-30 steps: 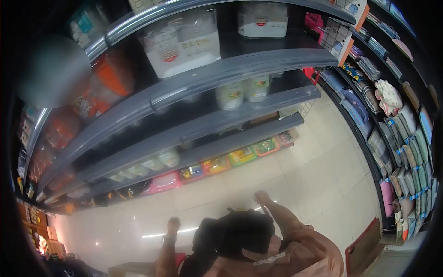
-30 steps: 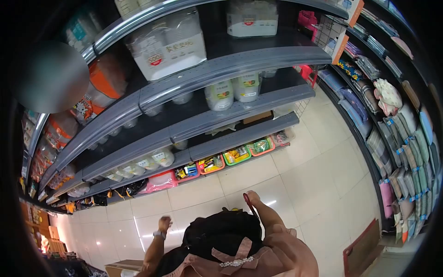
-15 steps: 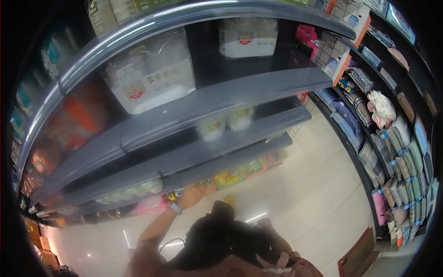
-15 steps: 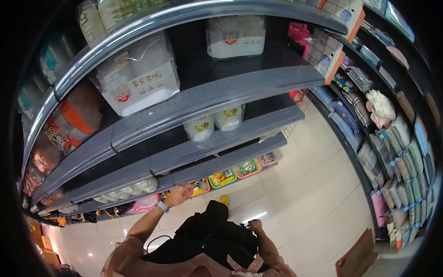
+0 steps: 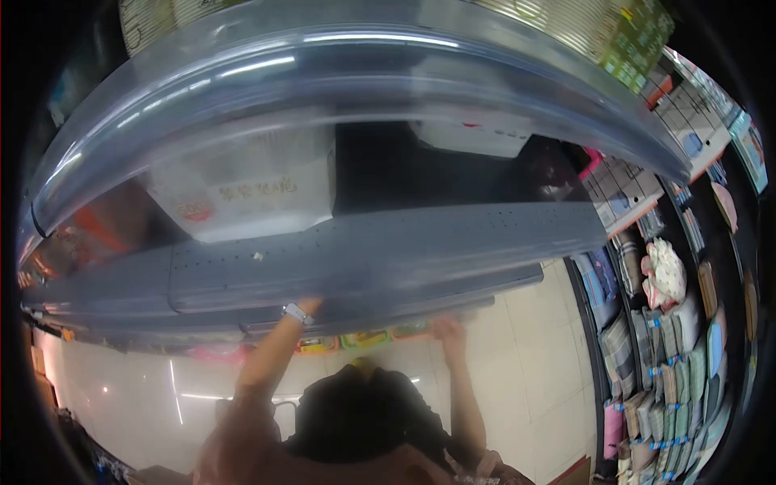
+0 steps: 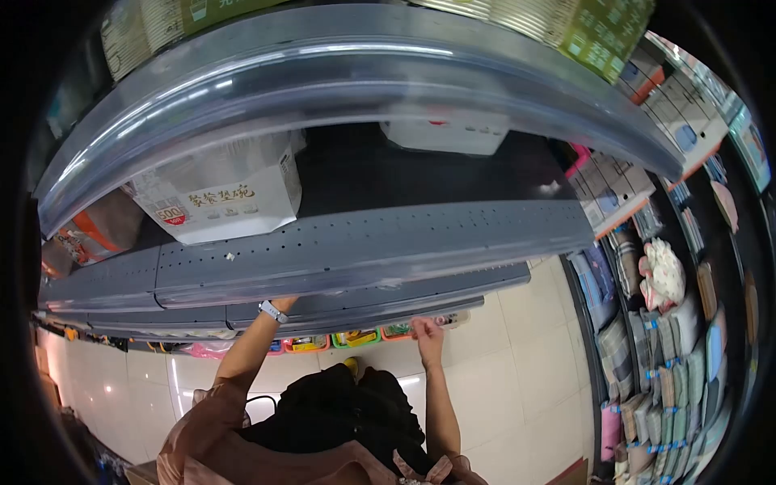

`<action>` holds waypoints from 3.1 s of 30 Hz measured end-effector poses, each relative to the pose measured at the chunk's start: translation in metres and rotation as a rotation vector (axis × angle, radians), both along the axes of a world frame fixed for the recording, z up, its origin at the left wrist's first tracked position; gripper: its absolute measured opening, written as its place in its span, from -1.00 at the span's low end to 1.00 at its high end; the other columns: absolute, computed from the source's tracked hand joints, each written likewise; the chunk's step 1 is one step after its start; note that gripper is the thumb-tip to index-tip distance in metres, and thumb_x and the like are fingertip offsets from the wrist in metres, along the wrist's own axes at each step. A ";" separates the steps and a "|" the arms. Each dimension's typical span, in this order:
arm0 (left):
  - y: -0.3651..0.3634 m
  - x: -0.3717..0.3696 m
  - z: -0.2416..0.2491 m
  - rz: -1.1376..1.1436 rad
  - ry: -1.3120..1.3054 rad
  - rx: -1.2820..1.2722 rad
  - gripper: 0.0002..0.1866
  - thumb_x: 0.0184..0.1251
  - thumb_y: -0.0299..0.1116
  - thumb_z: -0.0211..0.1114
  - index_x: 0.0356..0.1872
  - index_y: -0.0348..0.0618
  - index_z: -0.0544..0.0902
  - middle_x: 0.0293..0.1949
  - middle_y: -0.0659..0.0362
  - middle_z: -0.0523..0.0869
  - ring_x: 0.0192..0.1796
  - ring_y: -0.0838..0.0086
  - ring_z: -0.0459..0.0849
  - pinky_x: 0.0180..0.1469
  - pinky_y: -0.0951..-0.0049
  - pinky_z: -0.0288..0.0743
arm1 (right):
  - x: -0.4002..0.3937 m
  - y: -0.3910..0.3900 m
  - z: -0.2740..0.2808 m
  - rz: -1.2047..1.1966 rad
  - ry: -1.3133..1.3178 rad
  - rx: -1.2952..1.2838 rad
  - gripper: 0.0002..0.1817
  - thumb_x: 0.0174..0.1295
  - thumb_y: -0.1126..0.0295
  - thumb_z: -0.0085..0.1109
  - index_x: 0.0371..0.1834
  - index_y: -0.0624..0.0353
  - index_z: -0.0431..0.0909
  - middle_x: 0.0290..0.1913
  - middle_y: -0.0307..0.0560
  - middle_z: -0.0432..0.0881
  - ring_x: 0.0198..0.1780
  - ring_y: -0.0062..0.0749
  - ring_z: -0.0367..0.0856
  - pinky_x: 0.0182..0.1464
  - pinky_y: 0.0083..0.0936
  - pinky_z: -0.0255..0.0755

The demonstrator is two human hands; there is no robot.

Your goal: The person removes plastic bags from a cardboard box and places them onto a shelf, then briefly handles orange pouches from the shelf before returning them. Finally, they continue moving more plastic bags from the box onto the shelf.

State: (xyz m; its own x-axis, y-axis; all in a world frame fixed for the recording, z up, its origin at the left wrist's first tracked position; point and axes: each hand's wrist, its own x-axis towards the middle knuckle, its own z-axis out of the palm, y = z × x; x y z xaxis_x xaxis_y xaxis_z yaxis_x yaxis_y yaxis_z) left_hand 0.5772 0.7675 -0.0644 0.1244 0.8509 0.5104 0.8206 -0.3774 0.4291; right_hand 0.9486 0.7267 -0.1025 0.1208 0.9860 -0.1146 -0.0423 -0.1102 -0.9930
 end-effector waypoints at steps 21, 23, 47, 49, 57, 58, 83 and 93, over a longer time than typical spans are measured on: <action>-0.072 0.131 0.109 0.487 -0.215 -0.110 -0.83 0.25 -0.35 0.24 -0.40 -0.26 0.61 -0.43 -0.01 0.59 -0.37 0.09 0.57 -0.34 0.21 0.45 | 0.029 0.176 0.047 0.421 -0.965 0.741 -0.67 0.28 0.33 0.10 0.01 0.33 0.53 -0.08 0.04 0.65 -0.05 -0.21 0.60 0.01 -0.37 0.43; -0.080 0.135 0.109 0.509 -0.185 -0.188 -0.86 0.26 -0.37 0.23 -0.31 -0.23 0.62 -0.38 0.00 0.59 -0.33 0.09 0.59 -0.30 0.22 0.47 | 0.029 0.175 0.046 0.423 -1.040 0.830 -0.66 0.28 0.32 0.09 0.01 0.34 0.52 -0.06 0.06 0.64 -0.04 -0.19 0.60 0.01 -0.35 0.43; -0.289 0.044 0.089 0.778 -0.775 -0.027 -0.76 0.37 -0.29 0.11 -0.35 -0.28 0.57 -0.45 0.06 0.58 -0.39 0.32 0.54 -0.29 0.36 0.38 | -0.117 0.002 0.147 0.808 -0.585 1.237 -0.87 0.00 0.50 0.18 -0.38 0.32 0.60 -0.47 0.08 0.57 -0.44 0.06 0.51 -0.39 -0.20 0.36; -0.327 0.029 0.084 0.842 -0.697 0.021 -0.66 0.42 -0.26 0.12 -0.50 -0.32 0.56 -0.53 0.16 0.59 -0.46 0.52 0.53 -0.35 0.48 0.42 | -0.145 -0.028 0.161 0.835 -0.501 1.150 -0.86 0.14 0.48 0.16 -0.36 0.36 0.60 -0.51 0.10 0.57 -0.49 0.00 0.54 -0.42 -0.25 0.36; -0.479 0.005 0.084 1.251 -0.863 0.049 -0.59 0.37 -0.18 0.08 -0.55 -0.33 0.56 -0.64 0.05 0.54 -0.55 0.35 0.50 -0.40 0.34 0.38 | -0.277 -0.140 0.144 1.229 -0.480 0.903 -0.77 0.23 0.36 0.16 -0.33 0.36 0.65 -0.42 0.18 0.66 -0.40 -0.08 0.62 -0.03 -0.20 0.35; -0.494 0.005 0.083 1.286 -0.861 0.071 -0.59 0.35 -0.18 0.08 -0.58 -0.33 0.54 -0.65 0.05 0.54 -0.56 0.36 0.49 -0.40 0.35 0.37 | -0.299 -0.150 0.136 1.257 -0.377 1.110 -0.80 0.19 0.40 0.19 -0.49 0.33 0.60 -0.55 0.14 0.59 -0.53 -0.02 0.56 -0.29 -0.21 0.35; -0.645 -0.189 0.086 1.882 -0.898 0.245 -0.63 0.40 -0.24 0.13 -0.55 -0.31 0.56 -0.60 0.21 0.59 -0.48 0.61 0.55 -0.41 0.53 0.41 | -0.697 -0.309 0.099 1.800 -0.209 1.497 -0.64 0.16 0.28 0.21 -0.74 0.20 0.49 -0.71 0.10 0.49 -0.64 0.02 0.51 -0.55 -0.18 0.35; -0.713 -0.302 0.114 2.078 -0.900 0.554 -0.64 0.42 -0.26 0.12 -0.51 -0.34 0.57 -0.57 0.23 0.60 -0.48 0.62 0.55 -0.38 0.55 0.45 | -0.843 -0.349 0.088 2.009 -0.139 1.519 -0.66 0.16 0.25 0.22 -0.69 0.22 0.50 -0.68 0.11 0.51 -0.59 0.02 0.53 -0.50 -0.18 0.39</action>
